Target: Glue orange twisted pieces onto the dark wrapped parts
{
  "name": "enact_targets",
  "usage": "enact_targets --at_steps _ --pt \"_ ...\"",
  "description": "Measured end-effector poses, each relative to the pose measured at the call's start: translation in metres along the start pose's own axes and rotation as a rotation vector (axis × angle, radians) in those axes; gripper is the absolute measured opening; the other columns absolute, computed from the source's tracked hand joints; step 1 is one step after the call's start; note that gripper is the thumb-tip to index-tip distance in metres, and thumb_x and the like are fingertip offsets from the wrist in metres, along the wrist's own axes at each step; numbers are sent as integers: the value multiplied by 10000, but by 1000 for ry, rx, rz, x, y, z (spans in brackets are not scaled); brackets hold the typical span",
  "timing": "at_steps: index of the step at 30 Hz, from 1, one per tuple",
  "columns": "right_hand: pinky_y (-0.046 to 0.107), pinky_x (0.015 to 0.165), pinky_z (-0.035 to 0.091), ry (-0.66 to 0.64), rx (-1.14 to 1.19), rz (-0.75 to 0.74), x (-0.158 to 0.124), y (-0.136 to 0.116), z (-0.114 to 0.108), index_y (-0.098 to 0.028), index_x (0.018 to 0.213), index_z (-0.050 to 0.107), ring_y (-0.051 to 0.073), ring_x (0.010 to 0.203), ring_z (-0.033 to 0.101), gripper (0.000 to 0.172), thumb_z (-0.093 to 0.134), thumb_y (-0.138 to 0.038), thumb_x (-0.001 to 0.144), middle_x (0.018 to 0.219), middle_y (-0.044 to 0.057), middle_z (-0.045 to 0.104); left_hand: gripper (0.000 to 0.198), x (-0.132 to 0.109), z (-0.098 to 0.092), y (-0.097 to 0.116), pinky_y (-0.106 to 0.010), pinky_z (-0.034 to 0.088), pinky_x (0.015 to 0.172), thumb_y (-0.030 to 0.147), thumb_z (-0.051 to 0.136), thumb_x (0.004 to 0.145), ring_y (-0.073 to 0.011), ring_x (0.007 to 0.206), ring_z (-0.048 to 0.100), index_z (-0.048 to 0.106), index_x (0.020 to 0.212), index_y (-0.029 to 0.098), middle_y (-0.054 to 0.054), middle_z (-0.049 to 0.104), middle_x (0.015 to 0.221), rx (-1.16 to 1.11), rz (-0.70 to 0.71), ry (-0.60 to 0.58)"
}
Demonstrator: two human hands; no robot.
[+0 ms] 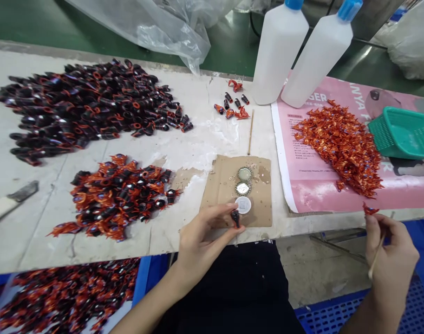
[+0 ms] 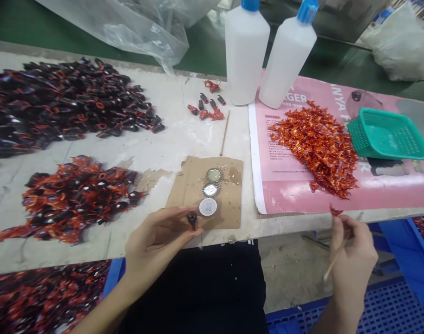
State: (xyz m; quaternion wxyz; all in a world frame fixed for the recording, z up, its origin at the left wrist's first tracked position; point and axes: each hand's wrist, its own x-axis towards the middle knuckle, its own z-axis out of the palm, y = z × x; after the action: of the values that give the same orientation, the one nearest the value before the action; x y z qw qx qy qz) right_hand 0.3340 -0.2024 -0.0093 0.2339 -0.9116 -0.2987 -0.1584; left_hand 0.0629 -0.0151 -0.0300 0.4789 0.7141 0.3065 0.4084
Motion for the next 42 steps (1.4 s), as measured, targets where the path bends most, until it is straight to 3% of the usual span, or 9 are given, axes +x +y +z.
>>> enact_targets --at_steps 2,5,8,10,15,19,27,34,42 --pt "322 623 442 -95 256 -69 -18 -38 -1 -217 812 617 171 629 545 263 594 -475 860 743 41 610 355 2 5 1 -209 655 705 143 739 815 -126 757 743 621 1147 184 -51 744 990 -10 62 -25" --pt "257 615 466 -340 591 -270 -37 -95 1 -238 810 594 146 700 596 101 581 -280 901 769 11 625 373 7 11 4 -190 650 689 131 697 851 -128 783 750 596 1206 183 -69 742 1021 -34 150 -75" --pt "223 606 471 -517 785 -347 -44 -132 5 -232 792 566 117 679 578 120 566 -212 911 737 -14 596 401 10 12 6 -212 649 755 104 651 882 -144 855 760 570 1263 203 -92 737 1123 -9 234 -114" --pt "208 602 472 -567 851 -358 -45 -144 9 -228 782 560 102 665 570 133 566 -199 912 725 -25 585 448 10 10 6 -219 640 805 79 620 896 -151 915 757 543 1313 222 -95 723 1180 3 278 -139" --pt "211 611 481 -578 887 -304 -48 -149 17 -225 796 549 106 681 573 131 555 -177 918 750 -19 576 589 11 5 4 -257 595 953 10 629 864 -192 1107 701 474 1404 188 -123 687 1256 87 492 -169" --pt "217 633 476 -548 881 -252 -51 -147 20 -224 818 549 108 721 576 119 549 -160 918 783 -18 582 447 15 5 11 -251 580 982 53 661 860 -191 1137 685 548 1284 135 -139 694 1220 105 570 -199" --pt "219 592 461 -462 858 -370 -50 -148 23 -226 805 552 102 679 557 122 580 -151 897 753 -26 557 297 15 17 25 -214 632 796 143 723 838 -134 868 733 590 1099 186 -43 722 948 -117 305 -35" --pt "256 656 504 -460 811 -450 -50 -146 24 -231 897 569 132 779 622 97 565 -133 898 841 3 617 390 14 14 24 -226 631 808 150 727 833 -156 948 730 587 1192 209 -63 729 1071 -193 195 -80" --pt "269 648 482 -470 774 -504 -50 -145 24 -233 897 552 136 760 588 100 576 -136 895 829 3 590 281 17 7 31 -188 626 777 142 768 785 -138 800 752 666 1047 161 -48 767 918 -197 91 -91"
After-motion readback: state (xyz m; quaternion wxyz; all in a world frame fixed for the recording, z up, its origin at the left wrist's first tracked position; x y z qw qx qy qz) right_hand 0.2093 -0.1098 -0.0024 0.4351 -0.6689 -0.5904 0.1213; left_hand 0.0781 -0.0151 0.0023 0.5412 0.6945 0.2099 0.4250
